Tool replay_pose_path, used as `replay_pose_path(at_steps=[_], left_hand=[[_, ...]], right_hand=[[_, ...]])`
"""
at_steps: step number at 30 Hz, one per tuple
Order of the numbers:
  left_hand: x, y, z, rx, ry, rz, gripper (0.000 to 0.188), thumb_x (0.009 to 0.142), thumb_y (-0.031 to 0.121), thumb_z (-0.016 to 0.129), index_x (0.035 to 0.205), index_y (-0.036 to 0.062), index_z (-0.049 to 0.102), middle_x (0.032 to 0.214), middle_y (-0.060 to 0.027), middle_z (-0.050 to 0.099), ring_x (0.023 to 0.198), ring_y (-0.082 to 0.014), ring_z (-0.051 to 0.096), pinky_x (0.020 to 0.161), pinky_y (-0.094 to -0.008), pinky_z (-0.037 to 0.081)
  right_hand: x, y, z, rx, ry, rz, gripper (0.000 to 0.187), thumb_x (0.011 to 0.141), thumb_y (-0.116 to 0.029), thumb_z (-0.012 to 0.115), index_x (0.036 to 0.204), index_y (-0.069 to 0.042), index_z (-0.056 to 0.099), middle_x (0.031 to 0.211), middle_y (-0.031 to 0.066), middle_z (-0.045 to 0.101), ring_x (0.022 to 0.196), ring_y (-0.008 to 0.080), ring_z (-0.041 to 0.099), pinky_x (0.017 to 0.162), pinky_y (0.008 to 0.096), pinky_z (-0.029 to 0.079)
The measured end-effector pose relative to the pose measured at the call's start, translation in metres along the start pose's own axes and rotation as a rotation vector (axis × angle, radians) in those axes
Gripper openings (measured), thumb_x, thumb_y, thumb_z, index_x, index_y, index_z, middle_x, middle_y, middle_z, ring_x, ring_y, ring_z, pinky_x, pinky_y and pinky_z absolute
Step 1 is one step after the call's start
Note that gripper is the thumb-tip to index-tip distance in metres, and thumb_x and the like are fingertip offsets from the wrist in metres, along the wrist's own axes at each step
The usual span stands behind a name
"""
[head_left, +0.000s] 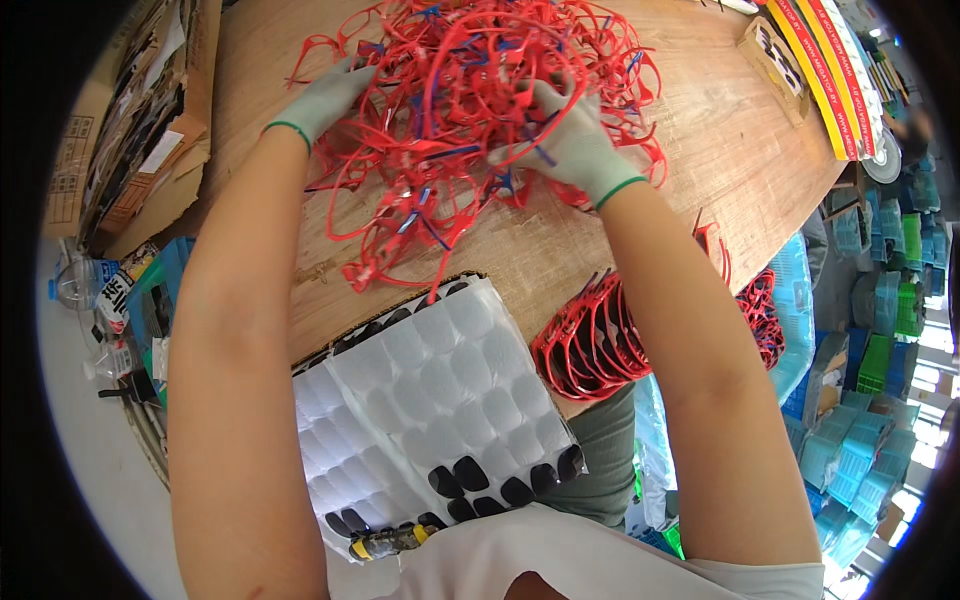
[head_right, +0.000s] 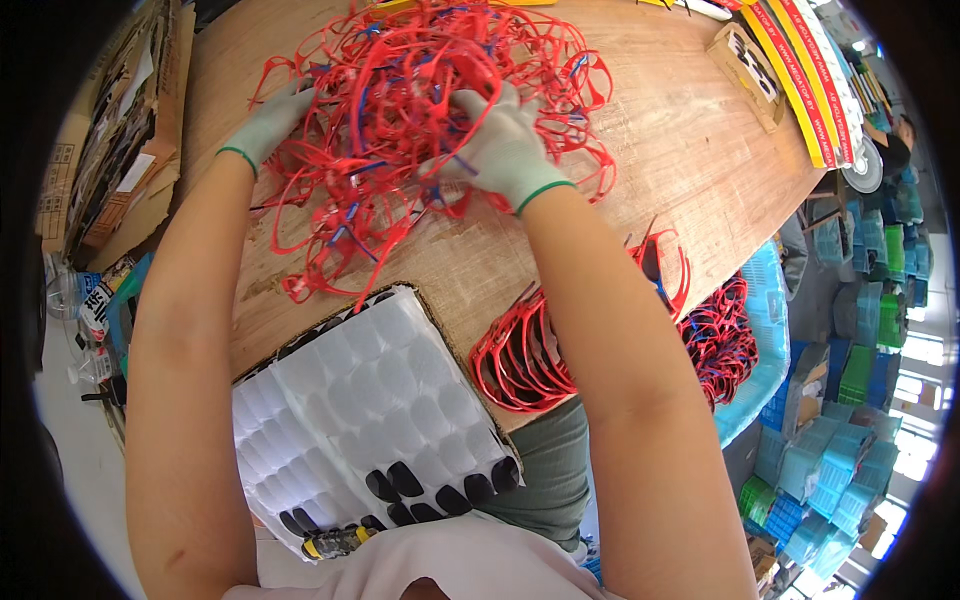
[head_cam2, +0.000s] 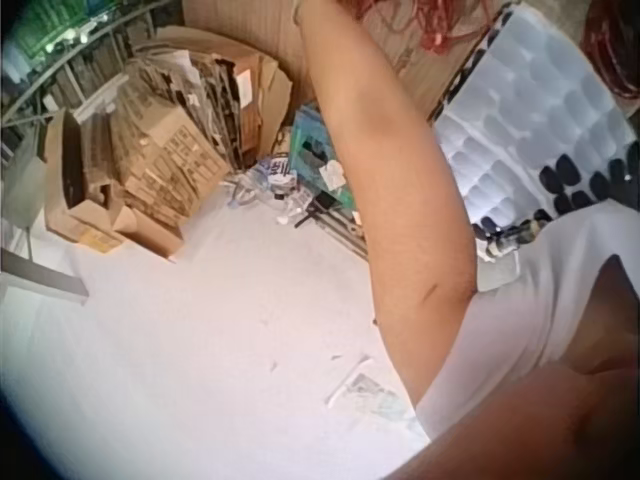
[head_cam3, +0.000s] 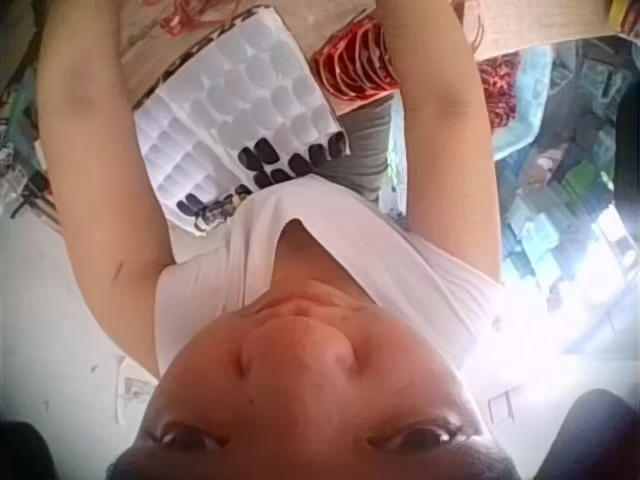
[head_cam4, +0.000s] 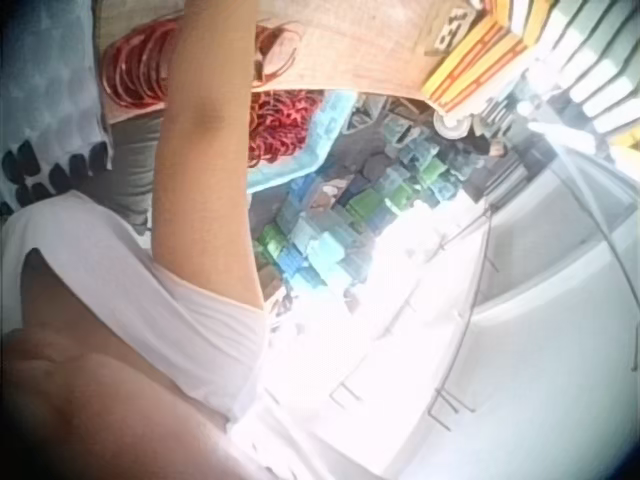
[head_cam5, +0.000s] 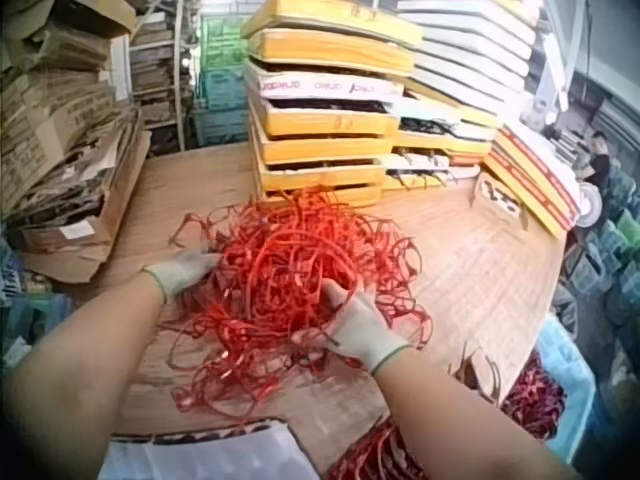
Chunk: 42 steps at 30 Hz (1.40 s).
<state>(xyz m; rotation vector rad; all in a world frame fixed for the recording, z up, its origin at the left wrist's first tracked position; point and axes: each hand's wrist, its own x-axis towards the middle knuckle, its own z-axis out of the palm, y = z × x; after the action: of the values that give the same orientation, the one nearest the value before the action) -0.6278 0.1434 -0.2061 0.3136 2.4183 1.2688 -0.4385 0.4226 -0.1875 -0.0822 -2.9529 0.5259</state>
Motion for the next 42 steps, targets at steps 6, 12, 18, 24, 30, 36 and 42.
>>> replay_pose_path(at_steps=[6, 12, 18, 24, 30, 36, 42], left_hand=[[-0.016, -0.058, -0.076, 0.037, -0.17, -0.04, 0.038, 0.093, 0.034, 0.06, 0.12, 0.0081, 0.066, 0.093, -0.0035, 0.069, 0.081, -0.0146, 0.06, 0.077, -0.0318, 0.048], [-0.109, -0.031, -0.087, 0.268, -0.216, -0.172, 0.053, 0.093, 0.051, 0.061, 0.121, 0.006, 0.068, 0.096, -0.0024, 0.066, 0.085, -0.0138, 0.056, 0.081, -0.0297, 0.045], [-0.152, -0.031, -0.107, 0.052, -0.067, -0.293, 0.057, 0.1, 0.053, 0.054, 0.126, 0.0033, 0.065, 0.109, -0.0022, 0.067, 0.093, -0.0128, 0.058, 0.087, -0.0305, 0.046], [-0.151, -0.068, -0.136, 0.467, 0.088, -0.179, 0.06, 0.1, 0.051, 0.051, 0.128, -0.0004, 0.062, 0.116, -0.0103, 0.068, 0.098, -0.0229, 0.061, 0.091, -0.0367, 0.046], [-0.148, -0.069, -0.08, 0.106, 0.078, -0.497, 0.069, 0.09, 0.056, 0.063, 0.129, -0.0009, 0.06, 0.129, -0.0164, 0.063, 0.104, -0.0298, 0.065, 0.094, -0.0422, 0.05], [-0.173, -0.049, -0.068, -0.638, 0.166, -0.494, 0.047, 0.097, 0.046, 0.062, 0.123, 0.006, 0.061, 0.12, -0.0082, 0.065, 0.098, -0.0201, 0.066, 0.091, -0.0402, 0.053], [-0.251, 0.004, -0.082, -0.503, 0.068, -0.531, 0.054, 0.093, 0.051, 0.067, 0.132, 0.0151, 0.056, 0.109, -0.0042, 0.06, 0.096, -0.016, 0.058, 0.081, -0.0344, 0.053]], right_hand=[[-0.011, -0.075, 0.004, 0.058, -0.177, -0.1, 0.087, 0.065, -0.046, 0.084, 0.142, -0.021, 0.05, 0.152, 0.0261, 0.032, 0.131, 0.0578, 0.039, 0.103, 0.0595, 0.047], [-0.037, -0.078, -0.002, 0.235, -0.316, -0.256, 0.099, 0.062, -0.048, 0.086, 0.146, -0.012, 0.049, 0.151, 0.031, 0.035, 0.133, 0.0547, 0.038, 0.115, 0.052, 0.036], [-0.061, -0.045, -0.046, 0.293, -0.289, -0.302, 0.071, 0.078, -0.022, 0.079, 0.143, -0.009, 0.052, 0.155, 0.0202, 0.039, 0.139, 0.0389, 0.043, 0.113, 0.0452, 0.04], [-0.134, -0.053, -0.108, 0.439, -0.091, -0.189, 0.052, 0.079, -0.012, 0.076, 0.127, 0.001, 0.062, 0.129, 0.02, 0.064, 0.121, 0.0365, 0.061, 0.103, 0.0417, 0.048], [-0.219, -0.058, -0.124, 0.553, -0.024, 0.031, 0.041, 0.077, -0.006, 0.074, 0.114, 0.01, 0.066, 0.115, 0.0236, 0.07, 0.108, 0.0329, 0.069, 0.096, 0.0397, 0.052], [-0.245, -0.068, -0.113, 0.641, 0.025, 0.042, 0.035, 0.075, 0.002, 0.071, 0.11, 0.01, 0.068, 0.114, 0.0235, 0.07, 0.105, 0.0312, 0.07, 0.093, 0.0377, 0.053], [-0.251, -0.08, -0.122, 0.605, 0.038, -0.013, 0.036, 0.075, 0.003, 0.07, 0.11, 0.01, 0.068, 0.113, 0.0231, 0.071, 0.104, 0.0309, 0.07, 0.093, 0.0374, 0.053]])
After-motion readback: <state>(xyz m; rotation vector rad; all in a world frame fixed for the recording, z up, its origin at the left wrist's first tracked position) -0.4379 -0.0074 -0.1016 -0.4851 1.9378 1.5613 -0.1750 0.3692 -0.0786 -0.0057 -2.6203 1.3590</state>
